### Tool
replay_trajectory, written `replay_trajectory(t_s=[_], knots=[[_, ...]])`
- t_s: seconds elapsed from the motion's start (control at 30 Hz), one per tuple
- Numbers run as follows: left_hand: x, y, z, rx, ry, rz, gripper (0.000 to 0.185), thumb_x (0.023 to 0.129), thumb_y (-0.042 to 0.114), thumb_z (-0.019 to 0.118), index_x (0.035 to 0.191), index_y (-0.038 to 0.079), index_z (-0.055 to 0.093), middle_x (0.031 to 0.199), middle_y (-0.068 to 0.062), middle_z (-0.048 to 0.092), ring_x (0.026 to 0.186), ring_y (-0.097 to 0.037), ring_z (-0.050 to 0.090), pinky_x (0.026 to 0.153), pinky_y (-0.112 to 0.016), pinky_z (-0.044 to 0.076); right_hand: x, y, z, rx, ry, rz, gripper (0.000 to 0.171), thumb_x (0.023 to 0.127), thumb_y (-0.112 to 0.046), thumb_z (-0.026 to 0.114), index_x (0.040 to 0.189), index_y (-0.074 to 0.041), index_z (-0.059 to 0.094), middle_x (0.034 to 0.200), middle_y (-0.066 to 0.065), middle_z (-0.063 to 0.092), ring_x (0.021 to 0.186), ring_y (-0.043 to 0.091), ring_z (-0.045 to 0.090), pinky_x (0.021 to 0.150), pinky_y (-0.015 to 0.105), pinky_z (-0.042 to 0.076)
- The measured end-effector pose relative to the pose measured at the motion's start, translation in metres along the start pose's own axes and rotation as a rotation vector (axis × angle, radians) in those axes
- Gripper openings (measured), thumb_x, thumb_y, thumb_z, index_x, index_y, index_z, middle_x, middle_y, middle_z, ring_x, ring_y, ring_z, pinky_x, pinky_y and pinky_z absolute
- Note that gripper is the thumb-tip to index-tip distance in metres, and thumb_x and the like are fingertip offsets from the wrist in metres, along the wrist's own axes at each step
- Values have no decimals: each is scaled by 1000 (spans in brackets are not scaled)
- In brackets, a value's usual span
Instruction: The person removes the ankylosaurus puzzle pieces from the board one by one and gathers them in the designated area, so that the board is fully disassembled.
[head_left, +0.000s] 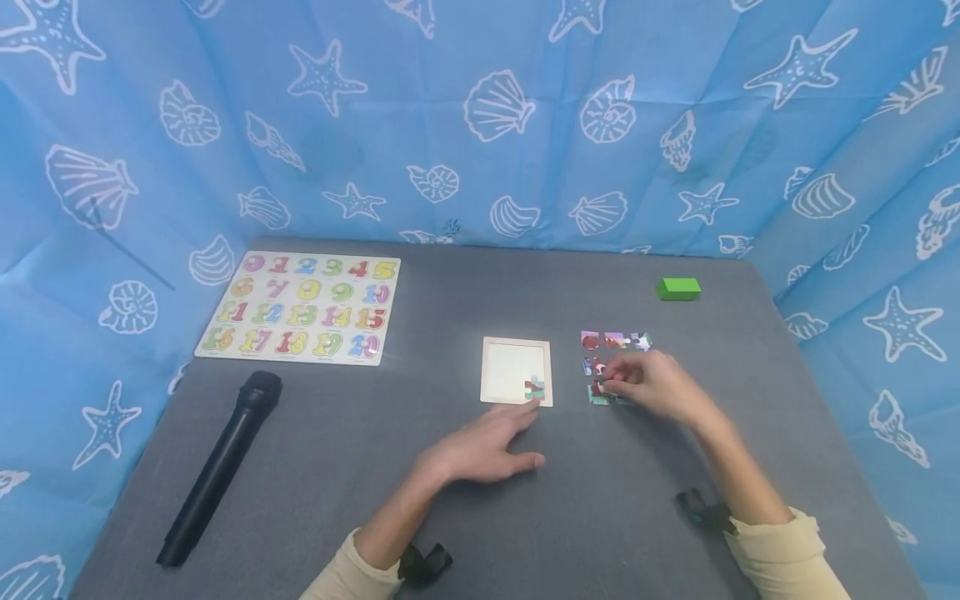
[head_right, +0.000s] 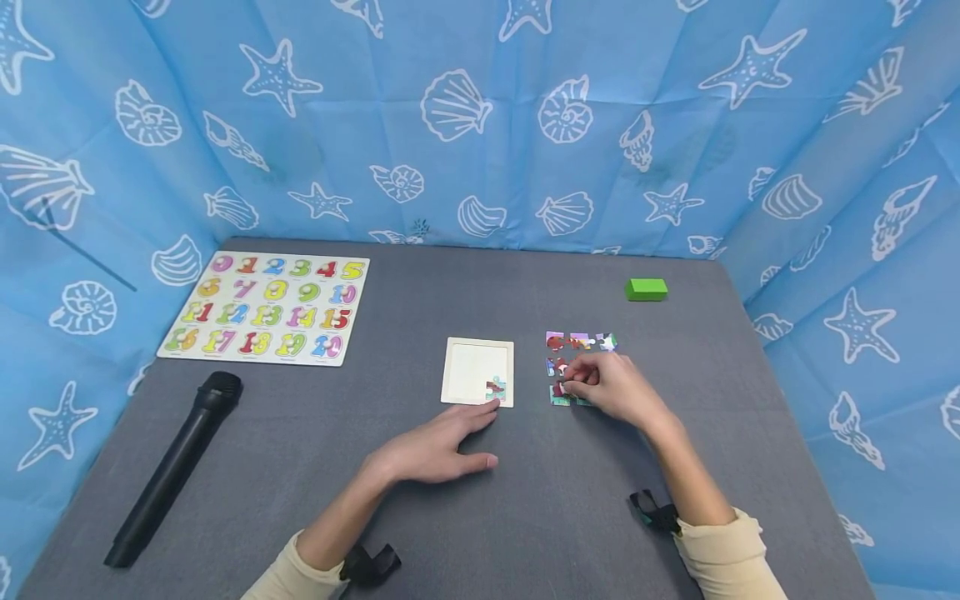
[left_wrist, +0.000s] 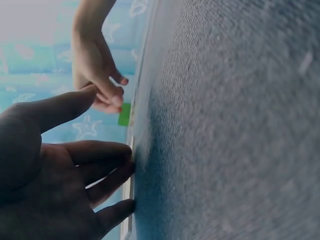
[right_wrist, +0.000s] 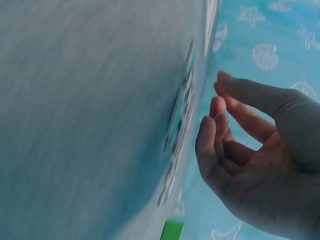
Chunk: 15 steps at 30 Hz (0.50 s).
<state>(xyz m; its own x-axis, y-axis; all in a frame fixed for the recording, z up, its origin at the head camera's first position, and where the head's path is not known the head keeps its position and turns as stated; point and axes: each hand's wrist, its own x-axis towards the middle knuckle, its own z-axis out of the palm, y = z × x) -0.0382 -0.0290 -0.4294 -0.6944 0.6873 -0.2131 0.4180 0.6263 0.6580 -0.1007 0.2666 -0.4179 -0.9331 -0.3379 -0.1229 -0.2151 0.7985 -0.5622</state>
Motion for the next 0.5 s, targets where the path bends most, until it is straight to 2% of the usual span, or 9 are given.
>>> replay_trajectory(t_s=[0.2,0.4,0.5], knots=[[3,-8,-6,-75,53,46,62,95,39,58,145,5,43,154,-5,42,145,-18,36,119,-37,32,14,-26,14,113,-42,-103,14,81,-16,77,94,-12,72,80,-3,69,71,9,61,62,21,51],[2,-19,-19,-191,171,75,46,95,30,60,136,10,55,134,-5,60,124,-20,57,106,-38,47,30,-46,30,241,-138,-169,19,83,-15,75,100,-9,71,83,1,71,74,14,65,67,23,54],[3,-29,-27,-197,231,67,41,95,29,60,132,11,58,129,-7,63,117,-23,61,99,-40,50,38,-51,37,268,-160,-174,22,81,-11,76,102,-7,70,84,4,72,73,15,66,68,23,55]])
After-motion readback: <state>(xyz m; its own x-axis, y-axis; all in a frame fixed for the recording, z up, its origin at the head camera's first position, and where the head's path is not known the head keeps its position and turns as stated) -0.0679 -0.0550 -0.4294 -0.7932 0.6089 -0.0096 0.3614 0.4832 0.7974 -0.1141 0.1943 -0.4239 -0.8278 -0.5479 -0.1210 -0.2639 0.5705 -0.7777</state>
